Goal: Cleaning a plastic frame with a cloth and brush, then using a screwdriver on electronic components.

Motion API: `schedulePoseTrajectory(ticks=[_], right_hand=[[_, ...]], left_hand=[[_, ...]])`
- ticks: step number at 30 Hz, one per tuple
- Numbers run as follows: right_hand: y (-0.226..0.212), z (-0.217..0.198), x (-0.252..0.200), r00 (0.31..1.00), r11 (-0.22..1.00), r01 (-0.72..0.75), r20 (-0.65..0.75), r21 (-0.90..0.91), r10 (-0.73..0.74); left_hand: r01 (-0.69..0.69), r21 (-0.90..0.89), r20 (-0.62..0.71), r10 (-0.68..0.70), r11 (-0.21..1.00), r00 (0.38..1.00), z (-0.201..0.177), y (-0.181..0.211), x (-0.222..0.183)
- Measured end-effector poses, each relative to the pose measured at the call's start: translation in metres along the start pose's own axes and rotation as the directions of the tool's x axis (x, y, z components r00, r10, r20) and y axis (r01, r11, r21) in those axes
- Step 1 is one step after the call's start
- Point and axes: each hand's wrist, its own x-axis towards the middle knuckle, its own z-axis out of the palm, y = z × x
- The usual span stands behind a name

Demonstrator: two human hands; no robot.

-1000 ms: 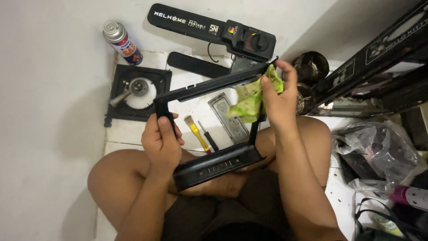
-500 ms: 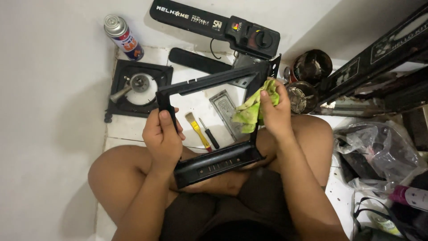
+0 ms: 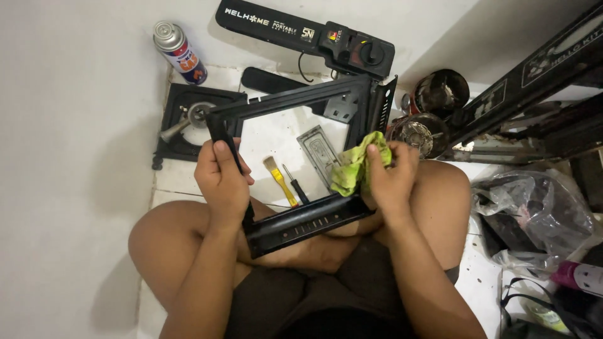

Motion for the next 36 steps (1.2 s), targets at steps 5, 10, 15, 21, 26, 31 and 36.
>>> schedulePoseTrajectory(ticks=[5,10,15,21,26,31,36], right_hand=[[-0.020,-0.007,0.006,0.989,0.991,0.135,-0.065,0.024,-0.133],[-0.043,-0.007,0.009,0.949,0.947,0.301,-0.126,0.109,-0.287],[-0.040,0.009,0.019,0.922,0.849,0.384,-0.205,0.363,-0.330],[-0.007,0.039,0.010,0.991,0.804,0.067,0.054,0.591,-0.122],[0.005,0.038,0.011,0.985,0.870,-0.098,0.175,0.484,0.013],[-0.009,0.028,0.018,0.982,0.946,0.178,0.010,0.270,-0.188],[-0.008,0.030,0.016,0.974,0.975,0.187,-0.150,0.122,-0.168]], left_hand=[[0.007,-0.012,-0.008,-0.007,1.000,1.000,-0.001,0.000,0.001],[0.014,-0.026,0.008,-0.014,1.000,1.000,-0.002,0.002,-0.001],[-0.032,-0.086,0.046,0.036,0.996,0.998,-0.001,0.005,-0.006],[-0.047,-0.105,0.069,0.055,0.993,0.996,-0.002,0.000,-0.008],[-0.062,-0.098,0.072,0.069,0.993,0.995,-0.001,0.001,-0.007],[-0.058,-0.116,0.080,0.067,0.992,0.995,-0.003,0.000,-0.007],[-0.065,-0.124,0.098,0.078,0.990,0.992,-0.003,0.004,-0.009]])
